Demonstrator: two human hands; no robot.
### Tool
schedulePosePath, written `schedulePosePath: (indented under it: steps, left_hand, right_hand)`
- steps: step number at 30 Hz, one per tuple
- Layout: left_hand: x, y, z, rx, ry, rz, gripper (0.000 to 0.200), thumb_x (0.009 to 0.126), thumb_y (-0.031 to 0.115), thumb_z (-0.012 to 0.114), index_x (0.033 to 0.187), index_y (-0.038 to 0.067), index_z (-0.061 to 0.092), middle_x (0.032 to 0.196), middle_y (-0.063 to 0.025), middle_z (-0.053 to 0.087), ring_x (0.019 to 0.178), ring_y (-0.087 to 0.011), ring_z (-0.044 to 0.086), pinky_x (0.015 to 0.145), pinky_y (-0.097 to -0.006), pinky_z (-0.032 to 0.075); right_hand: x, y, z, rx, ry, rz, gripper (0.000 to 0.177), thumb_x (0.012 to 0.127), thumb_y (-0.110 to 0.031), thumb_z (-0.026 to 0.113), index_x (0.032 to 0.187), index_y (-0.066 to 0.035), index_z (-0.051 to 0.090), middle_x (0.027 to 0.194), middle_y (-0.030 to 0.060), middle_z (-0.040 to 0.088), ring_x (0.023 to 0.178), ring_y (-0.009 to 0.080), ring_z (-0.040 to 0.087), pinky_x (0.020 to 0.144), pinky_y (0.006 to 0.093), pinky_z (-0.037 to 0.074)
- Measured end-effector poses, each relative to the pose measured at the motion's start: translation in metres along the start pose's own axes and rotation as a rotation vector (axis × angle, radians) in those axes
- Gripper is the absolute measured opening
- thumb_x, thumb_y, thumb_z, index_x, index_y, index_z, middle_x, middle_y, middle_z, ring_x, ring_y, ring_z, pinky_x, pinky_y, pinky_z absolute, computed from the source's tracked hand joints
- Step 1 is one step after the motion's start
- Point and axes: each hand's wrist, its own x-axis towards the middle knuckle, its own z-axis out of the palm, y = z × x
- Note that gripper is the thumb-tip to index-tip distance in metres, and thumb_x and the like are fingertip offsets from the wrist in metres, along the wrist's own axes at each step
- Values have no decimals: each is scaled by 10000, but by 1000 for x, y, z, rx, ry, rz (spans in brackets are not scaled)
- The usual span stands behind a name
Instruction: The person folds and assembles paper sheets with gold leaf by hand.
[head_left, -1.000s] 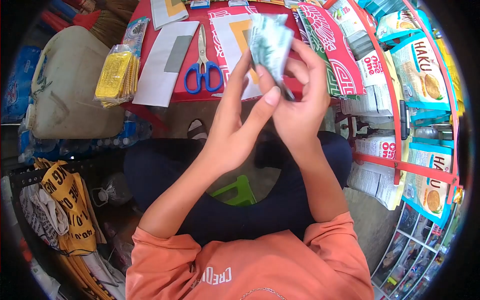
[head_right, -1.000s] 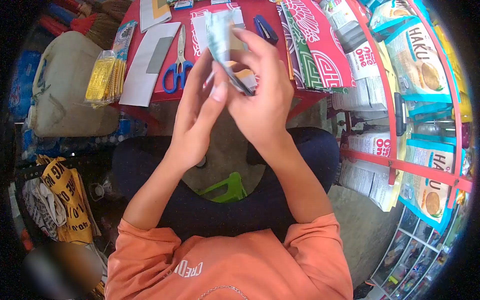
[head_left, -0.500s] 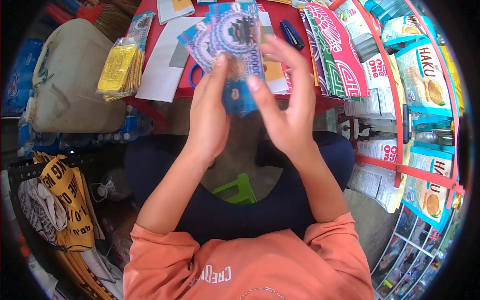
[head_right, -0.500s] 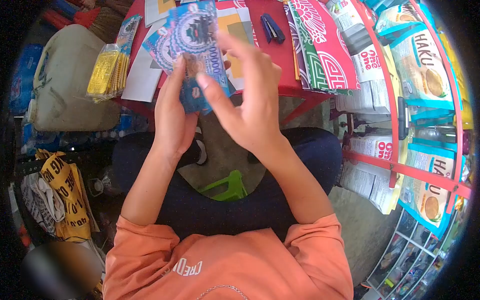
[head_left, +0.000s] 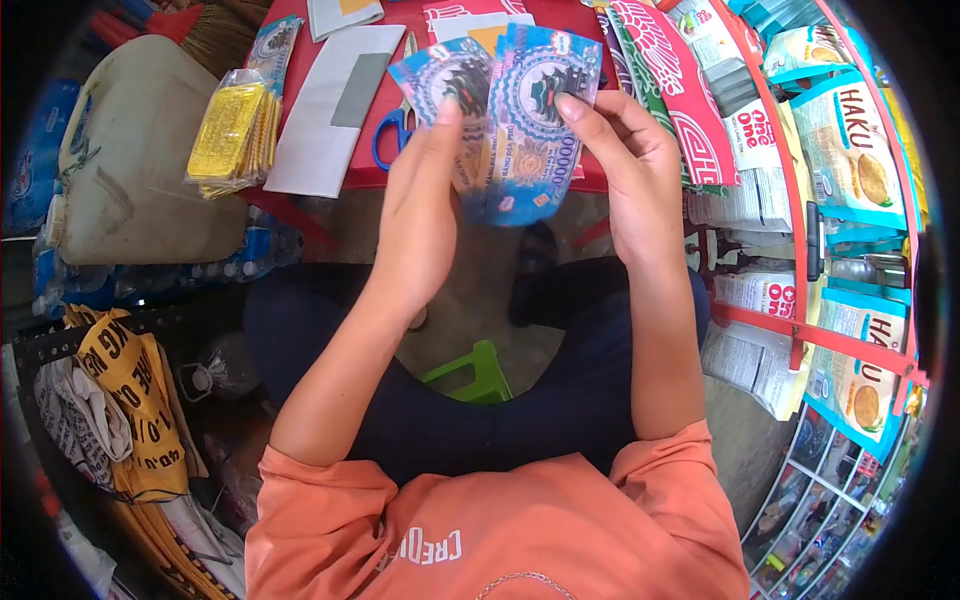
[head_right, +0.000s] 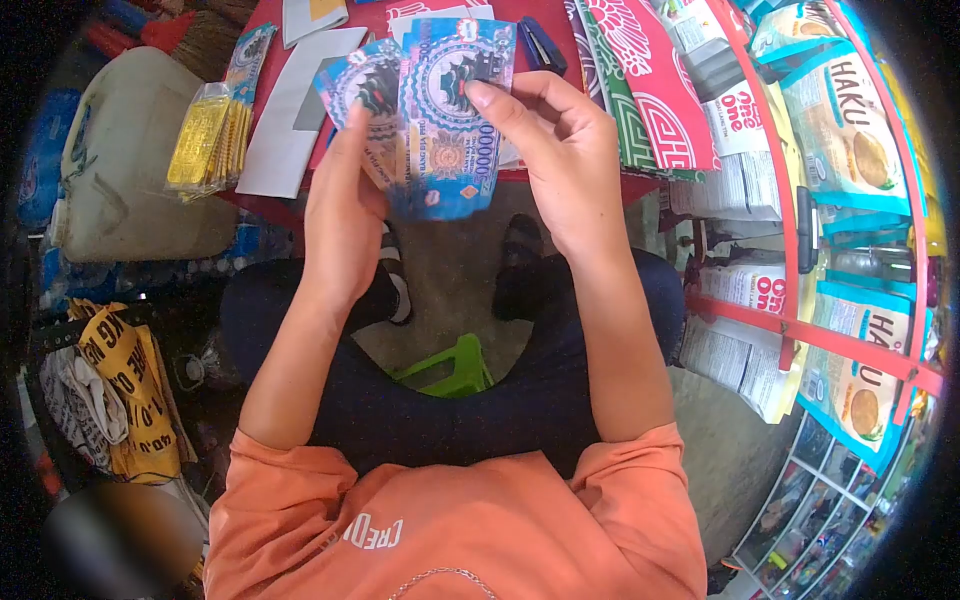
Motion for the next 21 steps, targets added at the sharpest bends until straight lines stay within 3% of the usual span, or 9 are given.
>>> schedulePosePath:
  steps: [4, 7, 16, 21]
  left_hand:
    - [-1, 4, -6, 155, -41, -47, 480, 1104, 419, 462, 1367, 27, 548, 1218, -77, 674, 1079, -162, 667, 891, -311, 545]
    - [-9, 15, 4, 265, -81, -115, 507, 1123, 443, 406, 1342, 18, 574, 1211, -62, 674, 1061, -96, 628, 917, -265, 495]
    - [-8, 10, 4, 212, -175, -51, 493, 1133, 416, 381, 1329, 9, 580, 1207, -57, 674, 1046, -92, 626, 914, -270, 501]
    - [-9, 12, 4, 219, -198, -86, 510, 1136, 408, 376, 1336, -15, 579, 1238, -73, 666, 1103, -108, 611, 976, -281, 478]
  right_hand:
    - [0, 1, -1, 5, -11, 25, 190, 949, -119, 760, 1090, 7, 740, 1032, 51, 754, 933, 84, 680, 848, 236, 526]
    - [0, 3, 0, 24, -5, 50, 194, 951, -134, 760, 1093, -2, 748, 1031, 38, 754, 918, 79, 677, 847, 236, 524]
    - [0, 5, -1, 56, -19, 62, 207, 949, -143, 763, 1105, -7, 758, 1039, 50, 762, 941, 83, 686, 861, 241, 527]
    - [-1, 3, 0, 68, -19, 61, 210, 950, -132, 759, 1111, 2, 757, 1043, 60, 766, 952, 97, 696, 872, 250, 536]
